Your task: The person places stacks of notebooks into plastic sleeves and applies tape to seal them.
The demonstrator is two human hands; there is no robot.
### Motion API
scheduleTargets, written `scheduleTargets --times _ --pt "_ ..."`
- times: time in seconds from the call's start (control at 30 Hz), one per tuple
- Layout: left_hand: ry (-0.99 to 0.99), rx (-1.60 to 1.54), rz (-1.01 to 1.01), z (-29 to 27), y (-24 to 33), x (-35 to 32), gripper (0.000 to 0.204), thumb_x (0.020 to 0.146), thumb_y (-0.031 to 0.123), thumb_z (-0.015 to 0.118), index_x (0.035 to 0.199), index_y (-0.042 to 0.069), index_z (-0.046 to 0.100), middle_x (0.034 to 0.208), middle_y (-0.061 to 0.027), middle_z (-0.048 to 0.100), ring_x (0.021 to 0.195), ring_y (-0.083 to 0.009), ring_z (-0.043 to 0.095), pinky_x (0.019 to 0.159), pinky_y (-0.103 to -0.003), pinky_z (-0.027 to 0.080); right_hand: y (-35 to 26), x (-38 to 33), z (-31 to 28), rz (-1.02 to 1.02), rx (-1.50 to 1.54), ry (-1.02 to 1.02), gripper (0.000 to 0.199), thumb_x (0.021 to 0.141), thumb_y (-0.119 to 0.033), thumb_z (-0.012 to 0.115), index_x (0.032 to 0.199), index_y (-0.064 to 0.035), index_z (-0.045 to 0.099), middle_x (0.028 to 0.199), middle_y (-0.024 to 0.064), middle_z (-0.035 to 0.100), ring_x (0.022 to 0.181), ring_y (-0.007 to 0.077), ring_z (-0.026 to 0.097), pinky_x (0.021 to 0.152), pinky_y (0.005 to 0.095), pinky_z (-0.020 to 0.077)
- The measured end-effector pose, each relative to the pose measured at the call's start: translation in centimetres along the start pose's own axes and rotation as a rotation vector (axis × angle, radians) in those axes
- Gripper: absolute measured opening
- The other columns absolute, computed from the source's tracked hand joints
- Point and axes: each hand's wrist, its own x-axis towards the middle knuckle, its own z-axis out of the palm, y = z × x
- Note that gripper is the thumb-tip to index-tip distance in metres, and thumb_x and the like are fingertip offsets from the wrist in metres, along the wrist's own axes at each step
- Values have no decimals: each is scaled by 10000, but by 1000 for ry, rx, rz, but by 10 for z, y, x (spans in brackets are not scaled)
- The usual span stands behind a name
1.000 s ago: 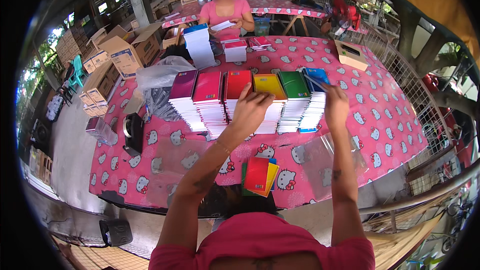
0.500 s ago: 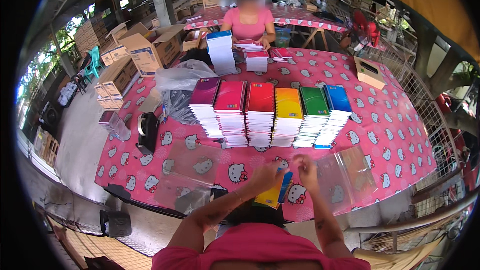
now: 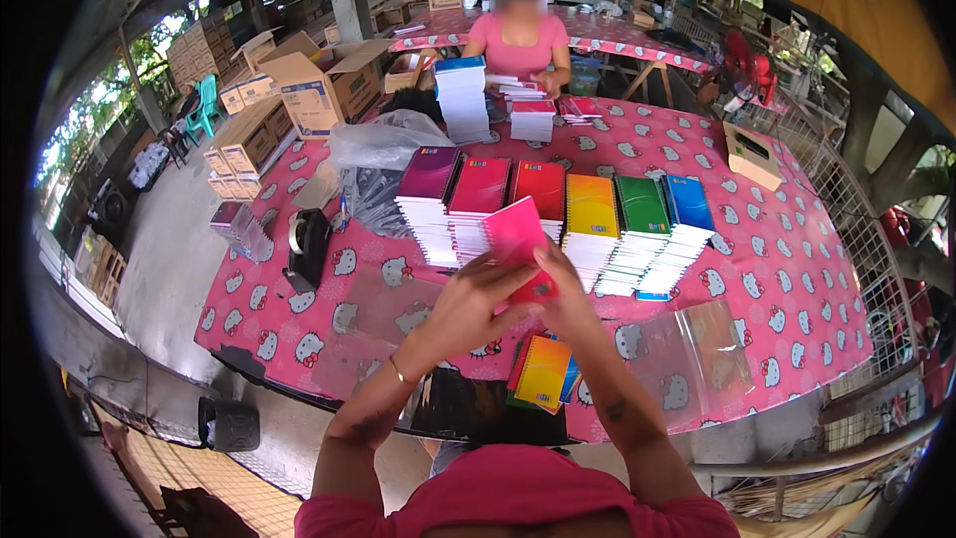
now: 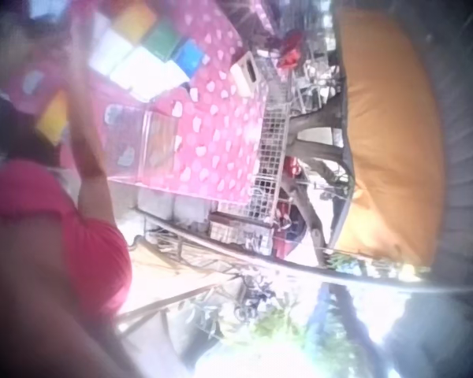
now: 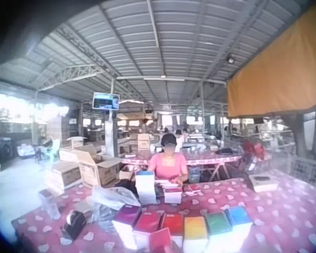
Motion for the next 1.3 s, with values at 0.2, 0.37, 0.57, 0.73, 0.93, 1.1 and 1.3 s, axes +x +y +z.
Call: scheduleTargets --times 0.2,0.37,0.57,0.73,0.93,1.1,1.3 --pt "202 729 -20 -32 -119 15 424 858 145 696 1269 56 645 1208 -159 687 1123 -332 659 992 -422 509 -29 -62 -42 106 -79 -2 488 913 -98 684 1365 -17 520 1190 73 642 1105 163 617 911 317 522" --pt "102 607 -87 -39 -109 20 344 865 139 686 1199 59 658 1012 -119 722 892 -311 690 819 -412 545 -9 -98 -106 212 -219 166 362 899 -9 700 1243 -16 588 1076 63 686 1004 126 645 897 275 511" --pt "347 349 -158 -40 -31 32 288 878 71 635 1165 71 663 876 -149 699 713 -339 670 646 -433 538 53 -106 -138 364 -999 24 417 856 -245 790 1200 -43 668 1027 88 680 965 186 649 877 333 505" --pt "-214 -141 -348 -1 -1 13 172 882 165 648 920 6 700 731 -173 681 639 -277 683 597 -373 538 77 -132 -124 -16 -1314 367 501 846 -324 778 1251 -60 648 1159 173 594 1088 333 573 941 413 477" --pt "-562 -506 -839 95 -28 -40 459 972 353 609 781 -60 672 675 -131 694 495 -200 654 483 -325 535 89 -197 -105 482 -212 780 577 940 -361 641 1447 -142 472 1269 53 588 1170 203 540 976 431 421" --pt "-337 -42 -631 156 -66 -104 427 920 403 647 886 -20 696 846 -159 729 784 -331 723 690 -434 565 95 -194 -86 557 -249 776 645 939 -315 657 1469 -52 400 1271 34 591 1170 179 566 957 395 443" --pt "-369 -110 -739 140 -24 -118 500 900 470 659 1129 26 641 997 -175 718 936 -368 690 799 -481 536 156 -206 -124 178 -667 660 703 903 -181 729 1447 72 363 1262 142 566 1134 214 602 949 354 506"
